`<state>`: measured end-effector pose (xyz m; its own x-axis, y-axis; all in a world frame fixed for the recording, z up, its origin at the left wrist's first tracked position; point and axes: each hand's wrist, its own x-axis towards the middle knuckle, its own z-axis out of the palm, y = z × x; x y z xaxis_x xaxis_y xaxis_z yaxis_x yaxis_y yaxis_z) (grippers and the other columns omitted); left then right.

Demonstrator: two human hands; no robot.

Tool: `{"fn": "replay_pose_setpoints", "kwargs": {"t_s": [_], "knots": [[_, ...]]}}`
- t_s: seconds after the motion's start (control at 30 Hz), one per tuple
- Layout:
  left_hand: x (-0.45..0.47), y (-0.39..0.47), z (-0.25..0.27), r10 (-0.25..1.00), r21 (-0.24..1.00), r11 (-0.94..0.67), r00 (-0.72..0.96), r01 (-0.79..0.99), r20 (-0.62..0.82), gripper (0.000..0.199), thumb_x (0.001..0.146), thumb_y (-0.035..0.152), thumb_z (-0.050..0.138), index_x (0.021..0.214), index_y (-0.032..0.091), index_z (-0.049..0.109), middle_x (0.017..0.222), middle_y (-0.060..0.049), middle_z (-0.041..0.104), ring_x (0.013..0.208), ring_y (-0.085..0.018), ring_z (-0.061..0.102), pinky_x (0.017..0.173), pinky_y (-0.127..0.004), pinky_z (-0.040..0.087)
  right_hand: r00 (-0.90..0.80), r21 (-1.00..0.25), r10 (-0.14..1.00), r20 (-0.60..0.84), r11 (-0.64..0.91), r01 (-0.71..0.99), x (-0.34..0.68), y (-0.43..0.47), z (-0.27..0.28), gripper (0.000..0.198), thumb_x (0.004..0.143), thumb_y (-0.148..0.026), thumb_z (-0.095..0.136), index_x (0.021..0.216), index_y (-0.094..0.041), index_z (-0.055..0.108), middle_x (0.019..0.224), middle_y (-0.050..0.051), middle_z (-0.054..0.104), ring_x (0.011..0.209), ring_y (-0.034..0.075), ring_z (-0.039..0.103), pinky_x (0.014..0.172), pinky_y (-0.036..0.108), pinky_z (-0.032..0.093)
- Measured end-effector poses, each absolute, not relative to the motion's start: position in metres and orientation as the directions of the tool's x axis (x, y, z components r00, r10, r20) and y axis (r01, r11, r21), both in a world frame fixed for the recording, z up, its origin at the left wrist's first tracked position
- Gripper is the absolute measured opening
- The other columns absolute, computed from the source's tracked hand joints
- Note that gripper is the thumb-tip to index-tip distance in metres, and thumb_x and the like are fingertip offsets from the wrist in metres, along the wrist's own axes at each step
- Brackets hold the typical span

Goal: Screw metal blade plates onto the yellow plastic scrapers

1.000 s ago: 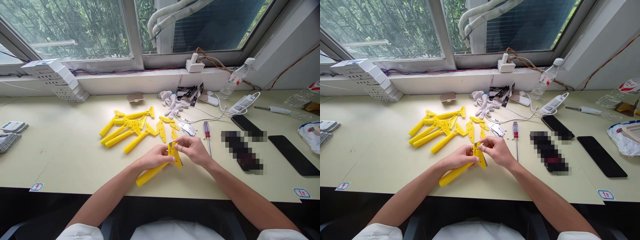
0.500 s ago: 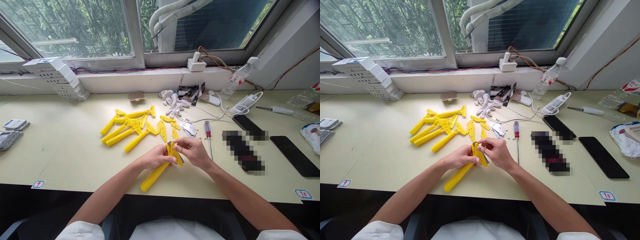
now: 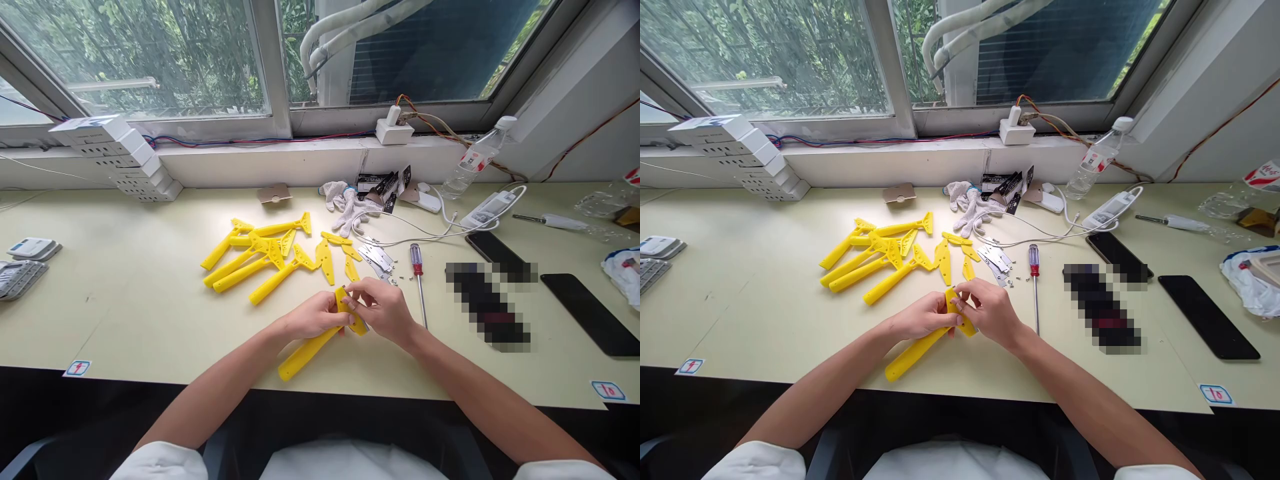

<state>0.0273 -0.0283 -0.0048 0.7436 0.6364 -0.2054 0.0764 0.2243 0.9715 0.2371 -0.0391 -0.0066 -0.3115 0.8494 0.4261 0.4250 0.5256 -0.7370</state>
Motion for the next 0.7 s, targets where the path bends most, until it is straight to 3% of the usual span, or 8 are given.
{"fn": "replay_pose_setpoints", "kwargs": {"t_s": [0.1, 0.23, 0.43, 0.7], "knots": [[0.025, -0.028, 0.000, 0.641, 0.970, 0.190, 0.729, 0.152, -0.240, 0.030, 0.094, 0.038, 0.072, 0.076, 0.015, 0.072, 0.071, -0.004, 0.067, 0.065, -0.015, 0.058, 0.067, -0.028, 0.049, -0.252, -0.747, 0.858, 0.448, 0.514, 0.422, 0.238, -0.039, -0.007, 0.010, 0.094, -0.033, 0.075, 0.092, -0.028, 0.067, 0.072, 0.000, 0.061, 0.063, 0.017, 0.053, 0.059, 0.034, 0.045], [0.023, -0.028, 0.009, 0.631, 0.956, 0.256, 0.725, 0.144, -0.277, 0.024, 0.091, 0.038, 0.076, 0.089, 0.014, 0.077, 0.082, -0.005, 0.073, 0.070, -0.015, 0.062, 0.070, -0.027, 0.050, -0.160, -0.913, 0.954, 0.254, 0.291, 0.287, 0.244, -0.036, 0.001, 0.022, 0.097, -0.042, 0.074, 0.096, -0.027, 0.058, 0.077, -0.001, 0.054, 0.066, 0.016, 0.050, 0.060, 0.032, 0.043], [0.023, -0.026, 0.005, 0.683, 0.933, 0.359, 0.678, 0.012, -0.271, 0.032, 0.086, 0.041, 0.084, 0.101, 0.014, 0.077, 0.090, -0.006, 0.073, 0.071, -0.014, 0.061, 0.074, -0.029, 0.051, -0.382, -0.980, 0.910, -0.161, -0.101, 0.173, 0.253, -0.025, 0.008, 0.038, 0.104, -0.058, 0.058, 0.091, -0.022, 0.058, 0.079, 0.000, 0.066, 0.058, 0.012, 0.054, 0.059, 0.030, 0.045], [0.024, -0.024, 0.000, 0.732, 0.916, 0.389, 0.635, -0.094, -0.246, 0.034, 0.086, 0.041, 0.085, 0.103, 0.013, 0.076, 0.094, -0.007, 0.073, 0.071, -0.013, 0.060, 0.072, -0.028, 0.048, -0.477, -0.956, 0.829, -0.292, -0.269, 0.117, 0.251, -0.025, 0.005, 0.041, 0.100, -0.060, 0.064, 0.088, -0.021, 0.057, 0.072, -0.003, 0.057, 0.052, 0.010, 0.055, 0.050, 0.025, 0.036]]}}
